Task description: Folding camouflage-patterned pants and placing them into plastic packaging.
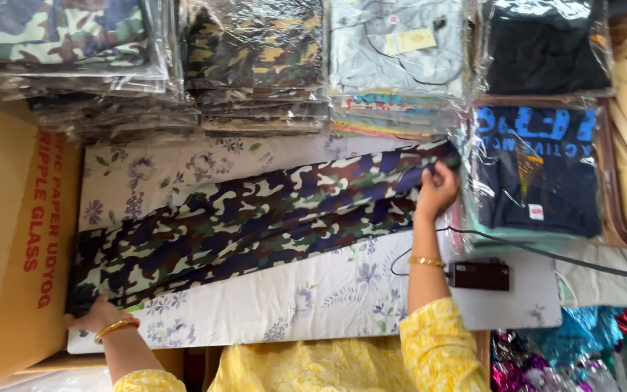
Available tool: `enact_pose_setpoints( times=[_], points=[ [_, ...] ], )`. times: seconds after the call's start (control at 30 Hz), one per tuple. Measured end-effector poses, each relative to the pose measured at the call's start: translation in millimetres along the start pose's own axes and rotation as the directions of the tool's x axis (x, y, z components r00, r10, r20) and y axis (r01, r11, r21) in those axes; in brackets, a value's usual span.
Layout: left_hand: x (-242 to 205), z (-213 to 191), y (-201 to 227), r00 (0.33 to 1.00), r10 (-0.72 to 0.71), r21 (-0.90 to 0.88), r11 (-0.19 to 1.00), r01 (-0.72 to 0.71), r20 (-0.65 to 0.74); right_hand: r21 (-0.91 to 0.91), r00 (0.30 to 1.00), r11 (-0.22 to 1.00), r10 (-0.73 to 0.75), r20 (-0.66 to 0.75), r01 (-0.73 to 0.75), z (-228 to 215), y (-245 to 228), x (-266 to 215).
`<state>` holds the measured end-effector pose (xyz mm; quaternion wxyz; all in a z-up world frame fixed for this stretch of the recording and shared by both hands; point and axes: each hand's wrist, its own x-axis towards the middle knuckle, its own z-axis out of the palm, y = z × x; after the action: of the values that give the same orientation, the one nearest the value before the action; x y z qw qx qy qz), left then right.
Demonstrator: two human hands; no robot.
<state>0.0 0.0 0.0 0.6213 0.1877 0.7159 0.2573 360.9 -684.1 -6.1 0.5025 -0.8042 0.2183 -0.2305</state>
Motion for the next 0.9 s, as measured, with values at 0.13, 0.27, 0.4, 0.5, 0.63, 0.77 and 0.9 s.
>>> enact_pose_setpoints(
  times=[0.13, 0.27, 0.4, 0.5, 0.63, 0.77, 0.9],
  points=[
    [37.9, 1.9, -0.6, 0.988, -0.015, 0.054, 0.999, 0.007, 0.151, -0.27, 0.991, 0.961, 0.025, -0.13, -0.059, -34.3, 56.0, -58.9],
    [99.7, 3.5, -13.2, 0.999, 0.024, -0.215, 0.976, -0.018, 0.025, -0.415, 0.969, 0.901, 0.027, -0.246, -0.13, -46.1, 72.2, -92.0],
    [-7.6, 28.2, -13.0, 0.958, 0.174, 0.299, 0.949, -0.102, -0.226, -0.011, 0.896, 0.954, 0.277, -0.347, -0.299, -24.6, 101.4, -75.2],
    [-49.7, 42.4, -3.4, 0.948, 0.293, 0.35, 0.907, -0.235, -0.124, 0.328, 0.784, 0.792, 0.59, -0.192, -0.516, -13.4, 84.2, -48.8],
    [-43.2, 55.7, 27.6, 0.765, 0.577, -0.012, 0.801, -0.599, 0.285, 0.507, 0.685, 0.592, 0.728, -0.005, -0.626, -9.7, 111.7, -15.0],
    [-42.9, 58.1, 62.1, 0.64, 0.652, -0.289, 0.757, -0.586, 0.406, 0.581, 0.754, 0.662, 0.646, -0.12, -0.474, -42.7, 47.8, -34.5],
    [-42.6, 78.2, 65.8, 0.686, 0.594, -0.183, 0.796, -0.577, 0.419, 0.695, 0.649, 0.49, 0.76, -0.044, -0.527, -50.9, 31.8, -33.8]
  ],
)
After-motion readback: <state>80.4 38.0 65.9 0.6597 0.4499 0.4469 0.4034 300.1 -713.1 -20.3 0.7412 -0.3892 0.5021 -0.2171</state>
